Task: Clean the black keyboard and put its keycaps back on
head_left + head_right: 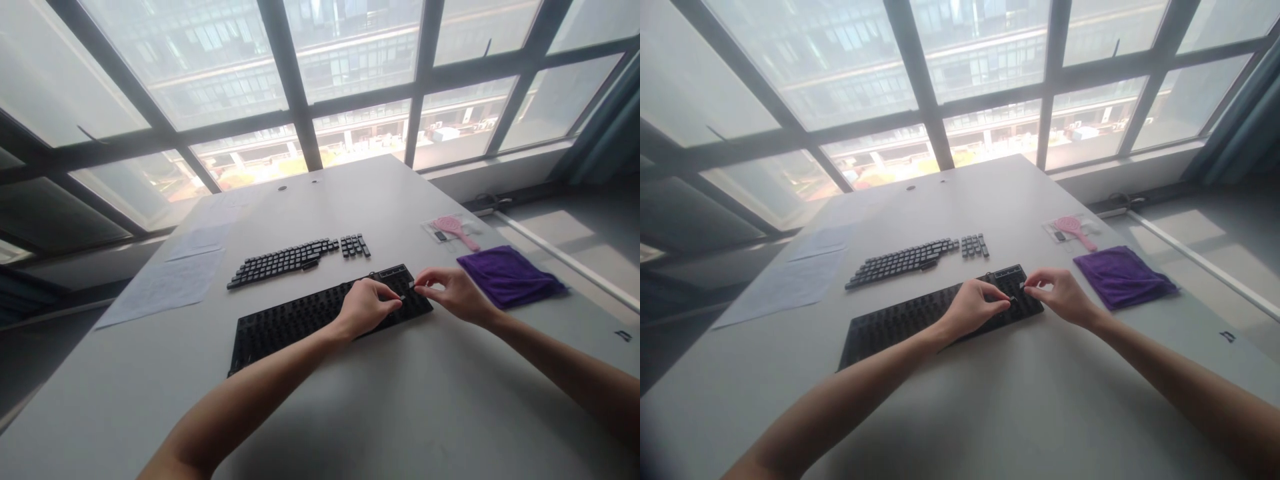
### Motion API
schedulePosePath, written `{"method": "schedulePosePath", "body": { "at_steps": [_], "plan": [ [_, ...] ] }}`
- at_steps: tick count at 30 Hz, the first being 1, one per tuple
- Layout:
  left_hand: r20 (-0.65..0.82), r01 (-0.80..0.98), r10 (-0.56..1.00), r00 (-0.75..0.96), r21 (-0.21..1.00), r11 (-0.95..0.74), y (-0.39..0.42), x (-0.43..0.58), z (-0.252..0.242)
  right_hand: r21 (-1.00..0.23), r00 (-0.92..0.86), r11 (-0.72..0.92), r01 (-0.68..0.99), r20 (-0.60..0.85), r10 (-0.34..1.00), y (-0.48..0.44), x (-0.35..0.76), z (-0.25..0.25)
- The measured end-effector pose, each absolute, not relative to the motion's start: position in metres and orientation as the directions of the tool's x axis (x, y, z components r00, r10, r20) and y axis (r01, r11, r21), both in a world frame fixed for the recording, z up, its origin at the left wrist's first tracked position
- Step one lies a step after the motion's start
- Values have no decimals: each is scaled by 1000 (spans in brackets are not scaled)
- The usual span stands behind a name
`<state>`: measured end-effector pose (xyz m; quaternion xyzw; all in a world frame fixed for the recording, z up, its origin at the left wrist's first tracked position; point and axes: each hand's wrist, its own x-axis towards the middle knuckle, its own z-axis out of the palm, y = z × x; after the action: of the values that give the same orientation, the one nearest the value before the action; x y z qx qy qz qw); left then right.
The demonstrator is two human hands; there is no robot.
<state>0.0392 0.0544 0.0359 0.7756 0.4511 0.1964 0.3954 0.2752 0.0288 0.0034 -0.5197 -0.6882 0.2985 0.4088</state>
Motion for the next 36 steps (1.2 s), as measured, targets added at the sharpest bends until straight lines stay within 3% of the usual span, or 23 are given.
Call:
{"method": "schedulePosePath", "body": {
  "at_steps": [8,22,36],
  "plan": [
    [200,609,833,515,599,-520,30,50,18,-879,-143,273,392,235,961,10,285,-6],
    [301,595,786,540,525,-609,26,52,8,-939,-138,165,301,129,982,12,288,-17],
    [383,533,570,727,209,-820,22,51,5,-928,-163,185,323,138,977,5,286,-11]
  ]
}}
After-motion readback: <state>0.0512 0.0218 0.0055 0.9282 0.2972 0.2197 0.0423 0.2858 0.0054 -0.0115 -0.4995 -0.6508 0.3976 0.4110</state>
